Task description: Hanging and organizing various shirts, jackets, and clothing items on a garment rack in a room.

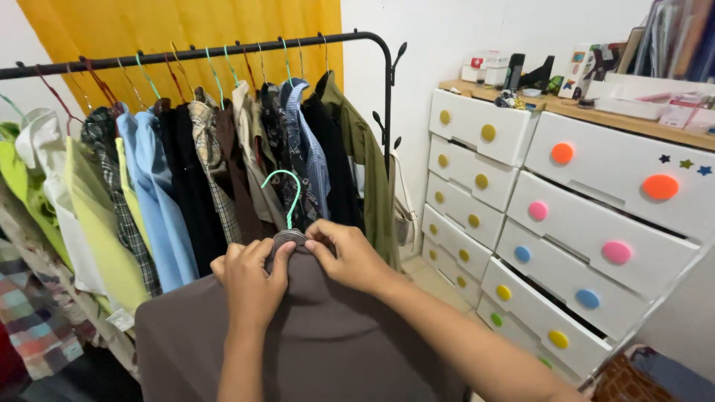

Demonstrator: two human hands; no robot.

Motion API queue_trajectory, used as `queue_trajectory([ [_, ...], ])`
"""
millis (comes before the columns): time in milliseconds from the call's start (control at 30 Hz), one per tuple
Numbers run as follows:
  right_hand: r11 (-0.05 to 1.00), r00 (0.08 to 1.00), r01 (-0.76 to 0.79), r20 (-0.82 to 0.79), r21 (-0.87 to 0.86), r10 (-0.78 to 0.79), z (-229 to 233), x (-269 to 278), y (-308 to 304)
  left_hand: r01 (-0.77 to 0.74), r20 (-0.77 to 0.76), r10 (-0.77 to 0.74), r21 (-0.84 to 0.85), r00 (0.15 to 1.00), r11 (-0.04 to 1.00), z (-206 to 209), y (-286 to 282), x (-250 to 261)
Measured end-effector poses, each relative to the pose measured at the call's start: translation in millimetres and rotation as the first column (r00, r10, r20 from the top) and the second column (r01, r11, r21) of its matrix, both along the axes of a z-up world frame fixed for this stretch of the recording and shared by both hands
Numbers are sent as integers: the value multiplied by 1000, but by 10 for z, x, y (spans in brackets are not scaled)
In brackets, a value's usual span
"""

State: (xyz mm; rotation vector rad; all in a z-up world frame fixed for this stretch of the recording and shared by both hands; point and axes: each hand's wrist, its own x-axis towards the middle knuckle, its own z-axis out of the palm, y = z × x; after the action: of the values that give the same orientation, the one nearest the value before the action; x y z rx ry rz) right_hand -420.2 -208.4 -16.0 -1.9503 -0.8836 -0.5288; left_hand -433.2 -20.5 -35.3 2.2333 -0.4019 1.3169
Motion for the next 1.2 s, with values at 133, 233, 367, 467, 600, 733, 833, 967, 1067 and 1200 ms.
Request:
queue_trajectory([
  [133, 989, 999, 6, 40, 150, -12, -94, 3, 83, -27, -90, 27, -2, 996, 1000, -111, -18, 14],
  [233, 975, 998, 36, 37, 218, -45, -182, 89, 108, 28, -80, -27, 1, 996, 1000, -169, -34, 9],
  [367, 934, 999, 43, -12, 355, -41, -206, 273, 116, 49, -192, -45, 17, 980, 999, -293, -66, 13],
  [467, 894, 999, -23, -33, 448, 42, -125, 420, 61, 63, -206, -63, -4, 976, 998, -462, -42, 65],
  [600, 870, 996, -59, -25, 490, 81, 11, 596, 44, 102, -336, -121, -74, 934, 992, -477, -27, -12],
  [733, 795, 980, -95, -82, 599, 179, 65, 713, 36, 88, -361, -110, -77, 926, 993, -622, 60, 12],
  [833, 786, 975, -70, -125, 614, 184, 21, 801, 12, 84, -293, -114, -113, 949, 990, -672, 135, -9],
  [967, 879, 978, 89, -207, 468, 12, -122, 954, -106, 159, -16, -160, -83, 987, 984, -516, 233, -74],
  [1067, 937, 966, 145, -249, 318, -65, -465, 1236, -263, 44, -26, -47, -84, 999, 995, -260, 331, -222],
  [1200, 975, 958, 154, -265, 162, -107, -1383, 1853, -543, -37, -47, 37, -1, 998, 999, -48, 381, -347],
])
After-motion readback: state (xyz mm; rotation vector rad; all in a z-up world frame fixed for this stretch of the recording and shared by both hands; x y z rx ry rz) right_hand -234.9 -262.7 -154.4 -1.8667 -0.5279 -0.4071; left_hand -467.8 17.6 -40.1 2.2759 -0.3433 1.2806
